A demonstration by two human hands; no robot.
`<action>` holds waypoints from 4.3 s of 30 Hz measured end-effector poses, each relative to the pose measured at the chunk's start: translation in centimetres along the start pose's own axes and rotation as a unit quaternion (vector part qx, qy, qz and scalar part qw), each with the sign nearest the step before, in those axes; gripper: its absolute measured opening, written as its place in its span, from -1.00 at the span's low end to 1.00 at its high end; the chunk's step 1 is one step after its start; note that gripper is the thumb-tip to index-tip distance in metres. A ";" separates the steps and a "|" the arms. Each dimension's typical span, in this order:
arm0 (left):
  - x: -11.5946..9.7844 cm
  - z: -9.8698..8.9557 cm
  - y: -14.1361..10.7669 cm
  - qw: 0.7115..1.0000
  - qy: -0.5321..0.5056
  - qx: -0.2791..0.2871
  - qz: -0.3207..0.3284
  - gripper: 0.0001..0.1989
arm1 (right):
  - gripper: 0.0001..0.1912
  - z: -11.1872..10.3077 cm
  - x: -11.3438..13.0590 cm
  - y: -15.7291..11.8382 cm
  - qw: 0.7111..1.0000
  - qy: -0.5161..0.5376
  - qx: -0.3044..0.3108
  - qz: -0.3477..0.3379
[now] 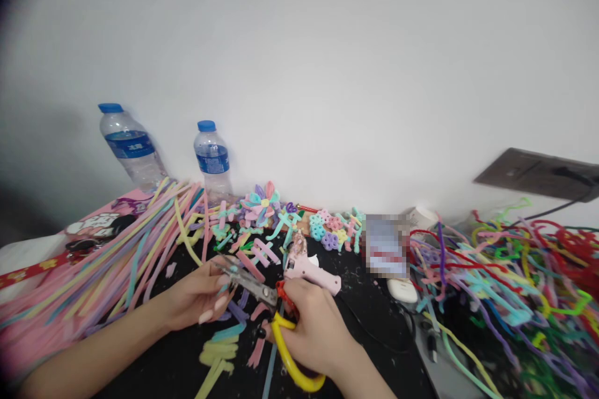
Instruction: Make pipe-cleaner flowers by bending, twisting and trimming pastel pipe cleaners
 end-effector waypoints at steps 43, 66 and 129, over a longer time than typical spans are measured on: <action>0.3 -0.2 0.1 0.999 0.039 -0.029 -0.012 -0.74 | -0.73 0.0 0.5 -0.1 0.999 -0.027 0.018 0.010; -0.7 -1.1 0.6 0.981 0.148 -0.087 0.094 -0.88 | -0.75 0.0 -0.4 -0.2 0.989 -0.129 -0.010 0.068; -3.0 -0.4 -0.1 0.877 0.393 -0.208 0.184 -0.81 | -0.84 -1.4 -1.1 0.9 0.980 -0.184 -0.044 0.059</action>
Point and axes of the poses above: each hand's wrist, its own y-axis towards the middle knuckle, its own z-axis out of the palm, x = y × z, the point moved 6 cm from there along y, towards the middle knuckle, and after that the axes turned 10 degrees about -y, right-handed, at the moved point
